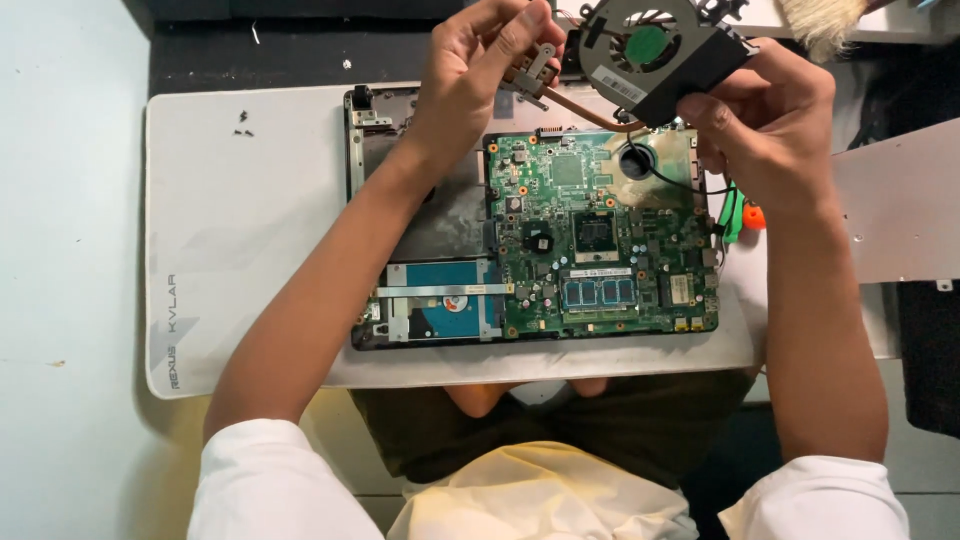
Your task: The person removes the back cover of a laptop and uses a screwdriver to detach the cooling fan and heat sink assembly from the motherboard. They disconnect the fan cable and lift the entire cooling unit out of the chassis.
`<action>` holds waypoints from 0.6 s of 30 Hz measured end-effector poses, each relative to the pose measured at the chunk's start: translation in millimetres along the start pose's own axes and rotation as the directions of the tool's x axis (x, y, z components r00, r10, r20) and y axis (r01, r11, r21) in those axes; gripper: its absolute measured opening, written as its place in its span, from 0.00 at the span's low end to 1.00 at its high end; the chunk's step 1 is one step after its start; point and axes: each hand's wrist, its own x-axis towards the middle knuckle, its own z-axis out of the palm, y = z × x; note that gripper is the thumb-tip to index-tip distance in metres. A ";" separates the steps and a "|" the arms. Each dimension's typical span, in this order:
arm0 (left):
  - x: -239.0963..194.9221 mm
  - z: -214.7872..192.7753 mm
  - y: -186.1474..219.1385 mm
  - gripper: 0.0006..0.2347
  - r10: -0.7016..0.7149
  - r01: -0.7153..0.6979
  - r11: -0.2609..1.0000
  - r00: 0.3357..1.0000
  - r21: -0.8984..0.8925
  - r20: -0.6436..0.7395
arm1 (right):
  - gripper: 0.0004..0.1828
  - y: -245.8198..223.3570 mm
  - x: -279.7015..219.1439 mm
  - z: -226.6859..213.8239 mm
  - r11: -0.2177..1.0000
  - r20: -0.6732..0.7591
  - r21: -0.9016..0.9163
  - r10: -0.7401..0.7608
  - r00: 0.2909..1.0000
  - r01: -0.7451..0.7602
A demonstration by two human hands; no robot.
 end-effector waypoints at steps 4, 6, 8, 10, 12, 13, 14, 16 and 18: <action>1.3 -8.0 -5.1 0.13 0.049 -0.050 0.998 0.998 0.023 0.036 | 0.11 -0.9 0.7 -0.2 1.000 0.022 0.028 -0.014 1.000 0.013; 1.6 -9.7 -4.8 0.12 0.055 -0.056 0.997 0.998 0.062 0.020 | 0.08 -2.0 0.2 -1.0 1.000 0.010 -0.010 0.014 1.000 -0.014; 2.5 -12.9 -9.2 0.12 0.050 -0.051 0.996 0.999 0.068 0.011 | 0.09 -3.8 -0.2 -0.9 1.000 0.024 -0.009 0.007 1.000 -0.007; 2.3 -12.6 -6.8 0.11 0.049 -0.049 0.996 0.999 0.076 0.004 | 0.11 -4.8 0.2 -0.6 1.000 0.039 -0.010 -0.003 0.999 0.003; 0.4 -8.8 2.0 0.13 -0.010 0.012 0.998 1.000 0.063 -0.027 | 0.09 -4.8 1.2 -0.1 1.000 0.037 -0.013 -0.014 0.999 0.014; 0.2 -9.2 1.6 0.13 -0.009 0.011 0.998 1.000 0.064 -0.028 | 0.09 -2.7 1.2 -1.3 1.000 0.038 -0.013 -0.015 0.999 0.016; 0.1 -9.5 1.1 0.12 -0.016 0.017 0.999 1.000 0.049 -0.025 | 0.08 -0.5 1.2 -2.5 1.000 0.040 0.001 -0.026 0.999 0.026; 0.1 -13.2 -2.2 0.11 -0.021 0.022 0.999 0.999 0.037 -0.024 | 0.08 2.2 2.1 -4.2 0.999 0.045 0.015 -0.040 0.998 0.039; -1.3 -18.4 -9.3 0.16 0.019 -0.017 0.997 0.999 -0.069 0.039 | 0.09 3.8 0.8 -5.5 1.000 0.016 -0.022 -0.019 1.000 0.019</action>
